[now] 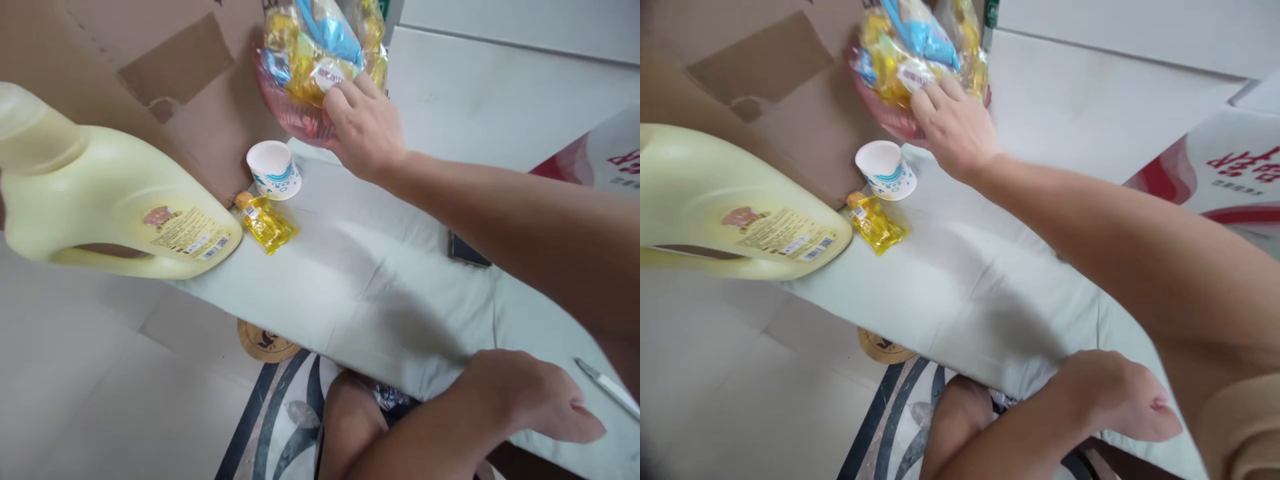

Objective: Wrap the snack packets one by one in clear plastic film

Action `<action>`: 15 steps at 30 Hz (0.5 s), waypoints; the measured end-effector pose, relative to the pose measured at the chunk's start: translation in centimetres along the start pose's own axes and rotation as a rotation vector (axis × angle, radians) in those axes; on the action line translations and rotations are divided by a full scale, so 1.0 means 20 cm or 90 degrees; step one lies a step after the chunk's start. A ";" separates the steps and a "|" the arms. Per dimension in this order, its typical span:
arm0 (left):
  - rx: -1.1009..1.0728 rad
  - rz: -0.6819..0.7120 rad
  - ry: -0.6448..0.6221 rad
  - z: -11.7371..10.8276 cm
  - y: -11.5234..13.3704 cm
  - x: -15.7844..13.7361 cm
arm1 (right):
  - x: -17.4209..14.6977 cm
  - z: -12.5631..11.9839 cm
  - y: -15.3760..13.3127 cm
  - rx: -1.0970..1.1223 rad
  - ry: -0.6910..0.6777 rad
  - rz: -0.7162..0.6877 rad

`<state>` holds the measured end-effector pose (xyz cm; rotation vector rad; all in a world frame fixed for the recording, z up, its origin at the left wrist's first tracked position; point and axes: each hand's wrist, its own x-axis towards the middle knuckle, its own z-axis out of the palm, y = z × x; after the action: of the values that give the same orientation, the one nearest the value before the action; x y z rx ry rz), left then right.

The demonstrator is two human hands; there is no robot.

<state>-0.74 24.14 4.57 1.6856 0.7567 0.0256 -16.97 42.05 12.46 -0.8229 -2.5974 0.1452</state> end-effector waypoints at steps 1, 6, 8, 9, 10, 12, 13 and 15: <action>0.014 0.000 -0.012 0.01 0.00 0.00 | -0.07 -0.05 -0.02 -0.016 -0.007 0.006; 0.020 -0.019 -0.031 0.06 0.00 -0.01 | -0.49 -0.16 -0.04 0.013 -0.037 0.087; 0.040 -0.013 -0.037 0.08 0.00 -0.01 | -0.65 -0.16 0.00 0.074 -0.007 0.143; 0.052 -0.010 -0.038 0.09 0.00 0.00 | -0.72 -0.17 0.02 0.121 0.025 0.176; 0.063 -0.008 -0.035 0.10 0.01 0.00 | -0.78 -0.18 0.04 0.183 0.072 0.212; 0.081 -0.018 -0.029 0.11 0.01 0.01 | -0.86 -0.21 0.10 0.345 0.190 0.290; 0.089 -0.028 -0.027 0.12 0.01 0.02 | -0.89 -0.23 0.13 0.436 0.239 0.329; 0.108 -0.046 -0.024 0.12 0.01 0.02 | -0.93 -0.27 0.19 0.598 0.286 0.407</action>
<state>0.71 22.21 3.84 1.8122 0.8097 -0.1243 1.10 34.40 10.09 -1.0783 -1.4847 1.1052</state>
